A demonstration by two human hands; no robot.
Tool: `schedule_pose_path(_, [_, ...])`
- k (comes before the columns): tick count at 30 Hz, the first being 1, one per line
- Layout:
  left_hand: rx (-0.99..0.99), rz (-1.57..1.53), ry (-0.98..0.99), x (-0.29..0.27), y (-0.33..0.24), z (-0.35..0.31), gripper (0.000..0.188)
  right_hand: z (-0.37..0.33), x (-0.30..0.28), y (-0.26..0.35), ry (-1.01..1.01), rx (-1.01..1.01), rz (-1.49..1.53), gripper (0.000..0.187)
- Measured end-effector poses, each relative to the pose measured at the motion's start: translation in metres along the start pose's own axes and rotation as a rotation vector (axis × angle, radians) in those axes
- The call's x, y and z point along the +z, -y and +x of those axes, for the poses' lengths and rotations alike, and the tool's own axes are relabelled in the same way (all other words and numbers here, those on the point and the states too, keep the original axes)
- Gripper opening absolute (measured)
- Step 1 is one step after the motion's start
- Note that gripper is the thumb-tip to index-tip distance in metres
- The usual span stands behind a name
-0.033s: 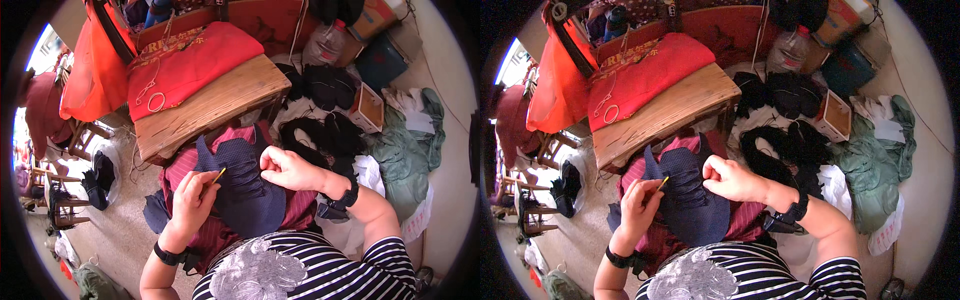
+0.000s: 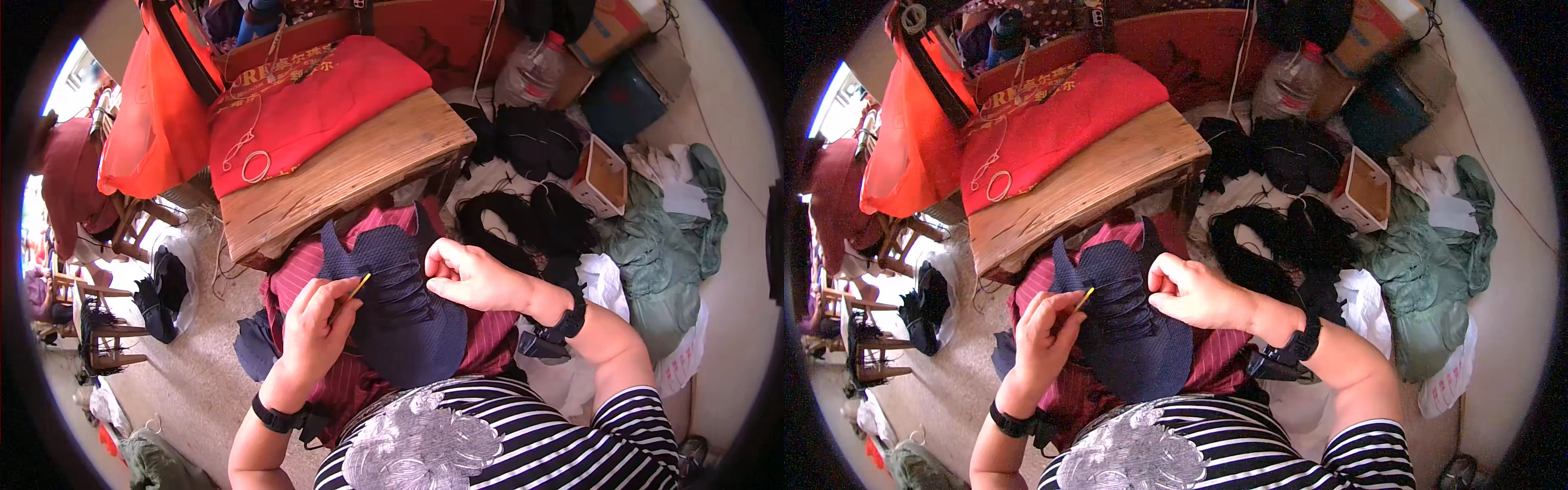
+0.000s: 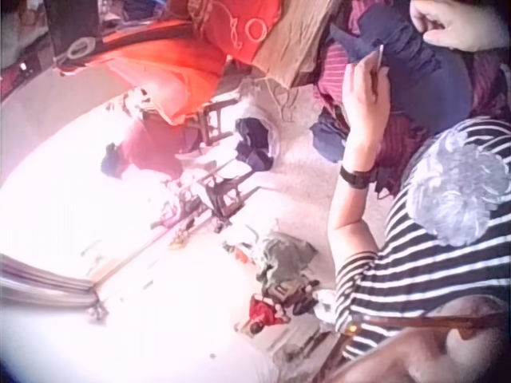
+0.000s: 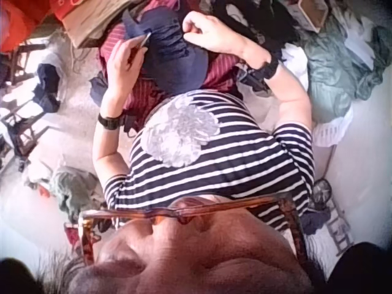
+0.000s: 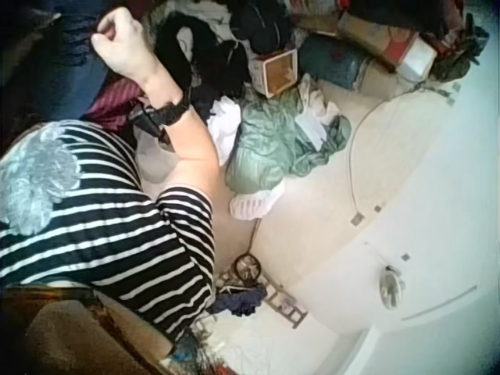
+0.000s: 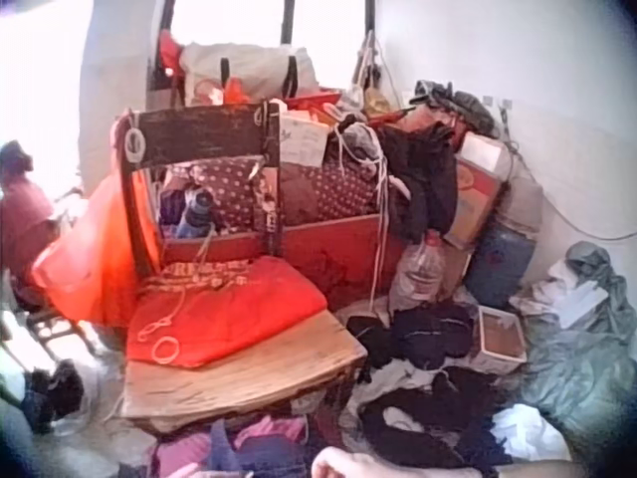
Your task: Hand sewing components of a shoe upper using a needle and thread.
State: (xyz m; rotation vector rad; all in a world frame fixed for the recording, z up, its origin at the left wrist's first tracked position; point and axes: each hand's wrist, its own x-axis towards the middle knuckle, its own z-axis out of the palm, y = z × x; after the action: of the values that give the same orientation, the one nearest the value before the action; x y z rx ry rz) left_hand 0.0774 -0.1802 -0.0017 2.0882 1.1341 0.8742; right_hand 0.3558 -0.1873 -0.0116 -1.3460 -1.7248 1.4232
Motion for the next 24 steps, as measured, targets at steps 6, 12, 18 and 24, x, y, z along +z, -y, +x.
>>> schedule_pose_path(6, [0.061,0.023,0.032,0.003,0.001,0.003,0.039,0.002,0.001,-0.001,0.008,-0.008,0.006,0.019])
schedule_pose_path(12, [0.033,0.036,0.047,0.004,0.002,0.001,0.036,0.002,0.000,0.001,0.004,-0.006,-0.001,0.019])
schedule_pose_path(18, [-0.043,0.006,0.011,0.005,-0.005,0.002,0.023,0.002,0.000,-0.001,0.001,-0.011,-0.015,0.020])
schedule_pose_path(24, [0.079,0.092,-0.098,0.007,0.006,0.004,0.017,0.002,0.001,-0.005,-0.003,-0.034,0.004,0.018])
